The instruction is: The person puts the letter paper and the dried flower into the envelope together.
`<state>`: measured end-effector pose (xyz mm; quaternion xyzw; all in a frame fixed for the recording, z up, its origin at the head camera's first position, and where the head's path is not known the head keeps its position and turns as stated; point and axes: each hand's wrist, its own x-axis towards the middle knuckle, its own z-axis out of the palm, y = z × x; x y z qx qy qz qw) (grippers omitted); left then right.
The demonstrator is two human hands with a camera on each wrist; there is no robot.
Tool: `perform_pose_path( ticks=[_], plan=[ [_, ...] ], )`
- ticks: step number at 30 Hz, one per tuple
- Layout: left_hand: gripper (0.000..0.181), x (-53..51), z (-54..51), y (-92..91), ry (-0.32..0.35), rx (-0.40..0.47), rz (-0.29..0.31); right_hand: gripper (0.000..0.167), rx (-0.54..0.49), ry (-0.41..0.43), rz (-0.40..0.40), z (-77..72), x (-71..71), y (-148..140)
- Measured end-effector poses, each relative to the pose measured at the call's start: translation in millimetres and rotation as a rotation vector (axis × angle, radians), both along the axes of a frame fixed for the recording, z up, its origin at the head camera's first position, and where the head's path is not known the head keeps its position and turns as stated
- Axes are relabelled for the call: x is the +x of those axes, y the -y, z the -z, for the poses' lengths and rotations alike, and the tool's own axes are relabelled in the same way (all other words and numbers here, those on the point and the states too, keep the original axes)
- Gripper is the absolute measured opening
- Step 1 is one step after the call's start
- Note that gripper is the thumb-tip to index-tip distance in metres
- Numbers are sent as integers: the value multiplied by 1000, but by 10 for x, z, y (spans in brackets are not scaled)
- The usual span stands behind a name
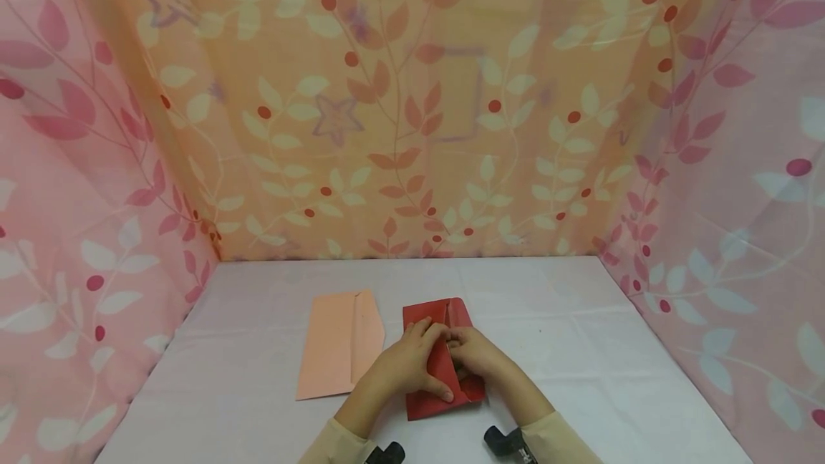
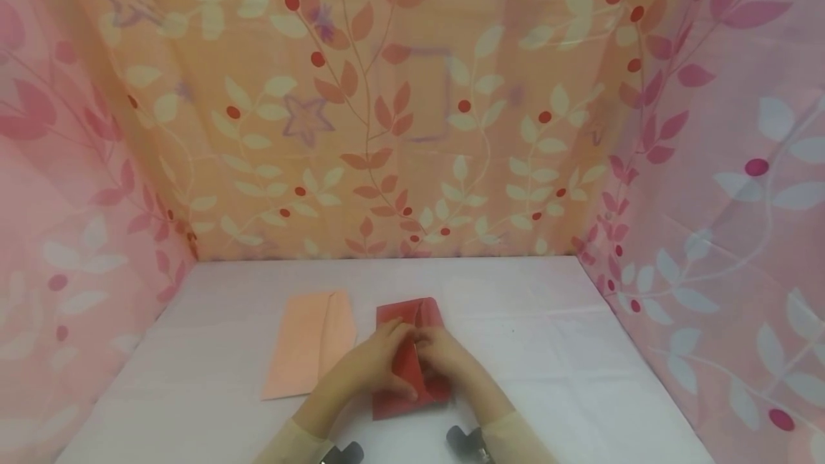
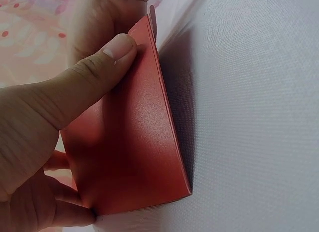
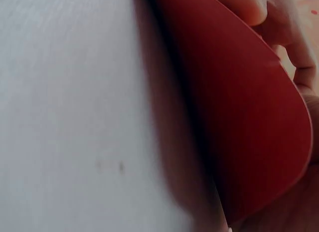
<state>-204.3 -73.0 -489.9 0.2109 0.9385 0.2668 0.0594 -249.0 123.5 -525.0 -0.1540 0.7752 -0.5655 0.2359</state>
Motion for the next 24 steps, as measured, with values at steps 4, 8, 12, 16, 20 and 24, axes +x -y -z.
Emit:
perform_pose_path(
  ticks=[4, 8, 12, 16, 20, 24],
  plan=[
    [95, 9, -11, -7, -1, 5, -2, 39, -44, 24, -44, 11, -14, -86],
    [97, 21, -13, -10, -1, 14, -5, 45, -102, 80, -36, 36, -20, -147],
    [98, 16, -5, -4, 8, 4, -11, 48, -133, 131, -4, 47, -36, -149],
    [99, 7, 0, -3, 19, -5, -18, 44, -153, 163, 19, 25, -53, -124],
    [100, 7, -1, -7, 23, -7, -17, 45, -165, 167, 15, 1, -54, -127],
    [103, 6, 4, -7, 25, -16, -18, 49, -186, 159, 9, -11, -48, -168]
  ],
)
